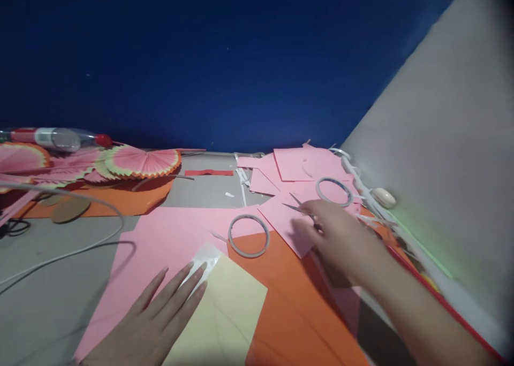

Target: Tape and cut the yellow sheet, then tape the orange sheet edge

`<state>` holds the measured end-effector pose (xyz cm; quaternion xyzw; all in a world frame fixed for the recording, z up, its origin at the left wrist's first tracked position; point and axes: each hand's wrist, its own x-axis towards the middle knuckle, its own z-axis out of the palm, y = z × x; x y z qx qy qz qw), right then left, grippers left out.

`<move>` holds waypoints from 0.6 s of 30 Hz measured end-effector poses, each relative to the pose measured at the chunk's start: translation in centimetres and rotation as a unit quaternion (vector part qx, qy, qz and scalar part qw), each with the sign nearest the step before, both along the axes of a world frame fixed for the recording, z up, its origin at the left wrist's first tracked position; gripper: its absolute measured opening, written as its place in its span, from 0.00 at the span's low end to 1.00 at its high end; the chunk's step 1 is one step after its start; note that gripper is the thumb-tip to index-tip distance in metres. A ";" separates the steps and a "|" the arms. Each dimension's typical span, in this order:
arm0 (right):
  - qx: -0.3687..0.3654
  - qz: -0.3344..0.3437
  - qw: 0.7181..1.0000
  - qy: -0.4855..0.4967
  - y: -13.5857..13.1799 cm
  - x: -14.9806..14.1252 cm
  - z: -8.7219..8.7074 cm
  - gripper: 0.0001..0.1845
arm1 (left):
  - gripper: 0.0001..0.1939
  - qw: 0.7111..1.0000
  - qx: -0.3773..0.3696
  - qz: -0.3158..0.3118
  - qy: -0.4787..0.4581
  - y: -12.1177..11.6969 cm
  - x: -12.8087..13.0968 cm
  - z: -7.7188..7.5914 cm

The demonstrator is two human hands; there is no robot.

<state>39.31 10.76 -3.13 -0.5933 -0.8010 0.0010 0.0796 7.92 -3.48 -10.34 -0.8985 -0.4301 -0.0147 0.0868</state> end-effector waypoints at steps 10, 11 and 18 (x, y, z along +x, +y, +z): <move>-0.020 0.219 0.974 0.056 -2.5 -7.7 -5.4 0.08 | 0.40 0.998 0.026 0.016 -0.048 0.1 0.6 1.8; -0.019 0.218 0.974 0.058 -2.4 -7.5 -5.5 0.08 | 0.40 0.998 0.029 0.016 -0.047 0.1 0.7 1.8; -0.003 0.198 0.979 0.049 -3.2 -7.4 -5.7 0.12 | 0.49 0.999 0.028 0.012 -0.029 0.7 0.6 1.6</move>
